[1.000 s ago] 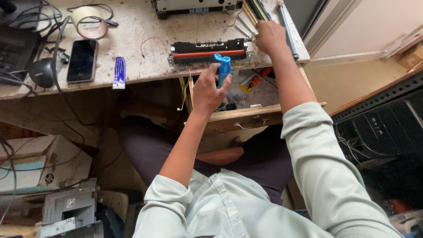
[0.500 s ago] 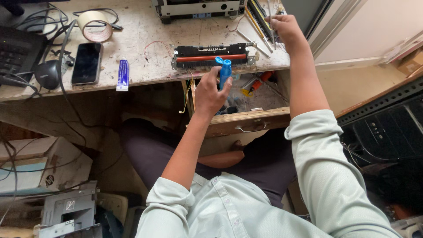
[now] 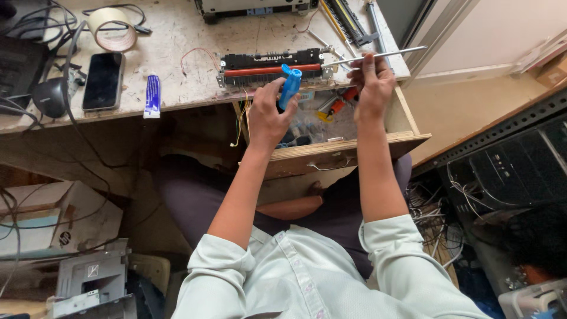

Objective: The person sits cross-legged on the floor and works on a disassembled printer component. They handle a cylindrical drum, wipe it with a cloth, apply lubricant from a blue tube, and use a screwdriver to adjust parts. The person also handles a red drum and a black drum, placing them into the printer frame.

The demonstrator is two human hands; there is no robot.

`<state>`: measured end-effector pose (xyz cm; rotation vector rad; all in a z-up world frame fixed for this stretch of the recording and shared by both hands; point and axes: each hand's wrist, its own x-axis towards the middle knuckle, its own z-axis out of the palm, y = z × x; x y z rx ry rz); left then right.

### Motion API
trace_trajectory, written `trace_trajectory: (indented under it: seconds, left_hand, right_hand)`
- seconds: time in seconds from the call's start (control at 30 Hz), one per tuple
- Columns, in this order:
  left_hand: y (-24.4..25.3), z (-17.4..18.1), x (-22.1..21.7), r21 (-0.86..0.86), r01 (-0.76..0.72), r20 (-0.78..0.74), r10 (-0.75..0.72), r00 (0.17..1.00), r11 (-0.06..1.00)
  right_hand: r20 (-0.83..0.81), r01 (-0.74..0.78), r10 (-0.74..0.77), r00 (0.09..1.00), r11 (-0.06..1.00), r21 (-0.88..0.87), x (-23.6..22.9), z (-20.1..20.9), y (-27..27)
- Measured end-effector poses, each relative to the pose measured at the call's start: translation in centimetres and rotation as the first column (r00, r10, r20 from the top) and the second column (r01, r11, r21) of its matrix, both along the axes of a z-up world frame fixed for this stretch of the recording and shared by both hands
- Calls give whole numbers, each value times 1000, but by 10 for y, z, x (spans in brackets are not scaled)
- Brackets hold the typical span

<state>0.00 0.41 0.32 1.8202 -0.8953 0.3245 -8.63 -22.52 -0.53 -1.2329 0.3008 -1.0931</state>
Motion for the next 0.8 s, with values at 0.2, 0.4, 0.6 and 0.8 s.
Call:
trace_trajectory:
  seconds: [0.2, 0.4, 0.6, 0.8]
  left_hand:
    - [-1, 5, 0, -43, 24, 105, -19, 994, 999]
    - [2, 9, -1, 111, -24, 195, 2, 981, 994]
    - [3, 19, 3, 280, -119, 323, 23, 946, 952]
    - [3, 21, 8, 272, -136, 399, 17, 917, 953]
  right_hand:
    - [-25, -35, 37, 999, 995, 97, -1, -13, 34]
    - [-21, -7, 11, 1000, 988, 154, -18, -33, 36]
    - [-17, -70, 75, 997, 977, 201, -15, -26, 36]
    - [-47, -58, 69, 997, 977, 204, -18, -27, 36]
